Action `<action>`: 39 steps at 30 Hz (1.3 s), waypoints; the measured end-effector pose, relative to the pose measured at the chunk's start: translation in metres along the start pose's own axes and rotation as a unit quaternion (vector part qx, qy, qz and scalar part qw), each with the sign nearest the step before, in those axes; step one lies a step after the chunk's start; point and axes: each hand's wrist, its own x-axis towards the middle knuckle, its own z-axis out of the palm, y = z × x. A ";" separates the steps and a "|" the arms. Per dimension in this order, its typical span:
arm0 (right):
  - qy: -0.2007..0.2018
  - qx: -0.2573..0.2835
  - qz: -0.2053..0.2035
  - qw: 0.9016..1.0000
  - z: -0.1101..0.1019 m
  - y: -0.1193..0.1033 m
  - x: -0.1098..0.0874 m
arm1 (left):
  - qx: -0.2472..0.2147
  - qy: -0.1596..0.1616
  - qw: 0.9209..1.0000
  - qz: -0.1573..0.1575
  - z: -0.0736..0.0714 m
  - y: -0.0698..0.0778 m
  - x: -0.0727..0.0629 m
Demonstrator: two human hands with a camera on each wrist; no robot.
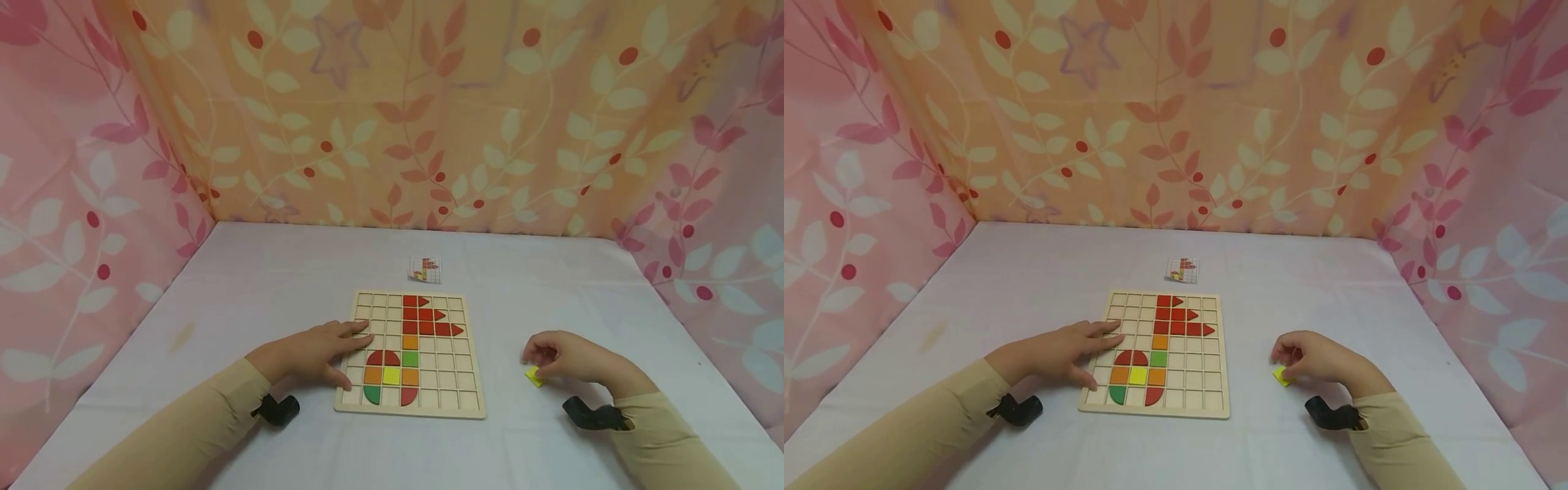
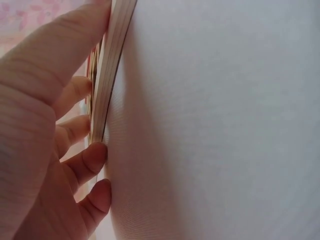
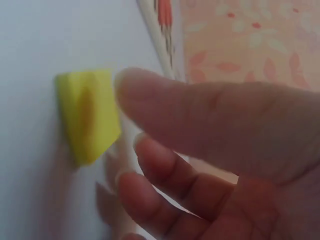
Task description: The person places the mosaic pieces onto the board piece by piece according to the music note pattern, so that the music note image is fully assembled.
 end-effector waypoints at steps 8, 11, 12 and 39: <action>-0.016 -0.001 -0.004 1.000 0.001 0.012 -0.005 | 0.009 0.002 1.000 0.000 0.001 -0.001 0.001; -0.011 -0.013 -0.010 1.000 0.001 0.012 -0.004 | 0.007 0.003 1.000 0.003 0.002 -0.002 0.002; -0.009 -0.019 -0.011 1.000 0.001 0.012 -0.004 | 0.008 0.004 1.000 0.005 0.002 -0.002 0.002; 0.009 0.010 -0.043 0.999 0.013 -0.065 0.038 | 0.004 0.003 1.000 0.007 0.003 -0.003 0.001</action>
